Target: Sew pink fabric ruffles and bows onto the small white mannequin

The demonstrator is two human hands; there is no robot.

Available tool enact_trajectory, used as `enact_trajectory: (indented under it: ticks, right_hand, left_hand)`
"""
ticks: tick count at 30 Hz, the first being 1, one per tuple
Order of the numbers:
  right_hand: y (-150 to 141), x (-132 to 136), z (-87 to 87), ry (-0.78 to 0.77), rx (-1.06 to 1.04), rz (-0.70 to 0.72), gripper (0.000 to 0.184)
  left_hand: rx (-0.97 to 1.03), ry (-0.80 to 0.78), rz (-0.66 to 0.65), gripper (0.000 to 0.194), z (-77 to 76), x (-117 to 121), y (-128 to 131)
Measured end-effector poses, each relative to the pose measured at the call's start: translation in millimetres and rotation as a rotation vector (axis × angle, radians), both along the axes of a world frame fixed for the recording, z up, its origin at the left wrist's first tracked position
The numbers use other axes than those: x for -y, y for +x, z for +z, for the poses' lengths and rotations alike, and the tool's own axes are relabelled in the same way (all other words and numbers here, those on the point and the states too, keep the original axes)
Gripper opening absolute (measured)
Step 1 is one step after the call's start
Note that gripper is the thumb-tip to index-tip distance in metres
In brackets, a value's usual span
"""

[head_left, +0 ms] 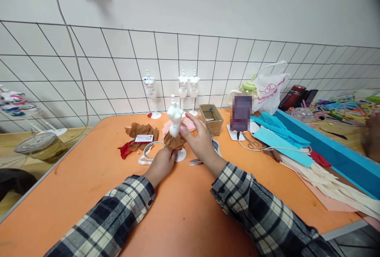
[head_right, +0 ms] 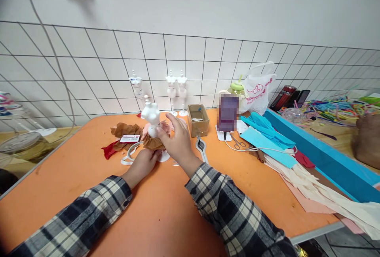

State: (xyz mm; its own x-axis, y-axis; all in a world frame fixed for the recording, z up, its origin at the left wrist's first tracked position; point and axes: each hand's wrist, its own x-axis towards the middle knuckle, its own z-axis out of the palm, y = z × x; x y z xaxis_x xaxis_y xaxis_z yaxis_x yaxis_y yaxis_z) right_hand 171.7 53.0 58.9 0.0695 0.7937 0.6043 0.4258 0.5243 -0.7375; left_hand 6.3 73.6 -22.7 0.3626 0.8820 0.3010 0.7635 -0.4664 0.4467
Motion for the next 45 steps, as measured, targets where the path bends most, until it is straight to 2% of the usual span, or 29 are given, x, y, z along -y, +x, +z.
enact_trajectory:
  ticks: [2, 4, 8, 12, 17, 21, 23, 28, 31, 34, 40, 45]
  right_hand:
    - [0.9, -3.3, -3.0, 0.017, -0.004, -0.010, 0.029]
    - [2.3, -6.0, -5.0, 0.043, -0.001, -0.028, 0.023]
    - [6.6, -9.3, -4.6, 0.051, 0.031, -0.024, 0.030]
    - [13.9, -12.6, -1.2, -0.001, 0.143, 0.062, 0.035]
    - [28.4, -16.8, 5.8, -0.049, 0.180, 0.246, 0.039]
    - [34.2, -18.0, 9.2, -0.059, 0.314, 0.263, 0.036]
    - [33.7, -17.7, 9.7, -0.052, 0.327, 0.271, 0.032]
    - [29.2, -11.6, 13.3, -0.053, 0.299, 0.267, 0.030]
    - [26.4, -6.6, 15.7, -0.054, 0.295, 0.253, 0.027]
    - [24.6, -4.3, 15.8, -0.037, 0.290, 0.226, 0.025]
    - [24.2, -5.3, 14.0, -0.034, 0.259, 0.217, 0.021]
    - [18.1, -3.4, 12.3, 0.066, 0.314, 0.091, 0.018]
  left_hand:
    - [0.020, -0.005, -0.005, 0.030, -0.7, -1.0, -0.5]
    - [0.035, -0.017, -0.023, 0.032, -0.8, -1.1, -0.9]
    - [0.057, -0.056, -0.098, 0.033, -1.5, -1.4, -2.2]
    - [0.084, -0.100, -0.154, 0.036, -1.2, -4.2, -4.8]
    - [0.114, -0.192, -0.232, 0.036, 3.0, -4.9, -11.3]
    - [0.138, -0.262, -0.282, 0.035, 5.6, -1.1, -12.2]
    - [0.153, -0.256, -0.257, 0.037, 6.0, 0.5, -10.2]
    - [0.210, -0.146, -0.074, 0.041, 6.9, 2.2, -6.1]
    - [0.216, -0.144, -0.032, 0.042, 9.0, 3.2, -5.8]
    - [0.186, -0.116, -0.015, 0.037, 9.5, 3.0, -6.9]
    - [0.080, 0.013, -0.065, 0.028, 4.6, -0.5, -10.0]
    - [0.073, -0.110, -0.040, 0.023, 8.1, 1.5, -6.2]
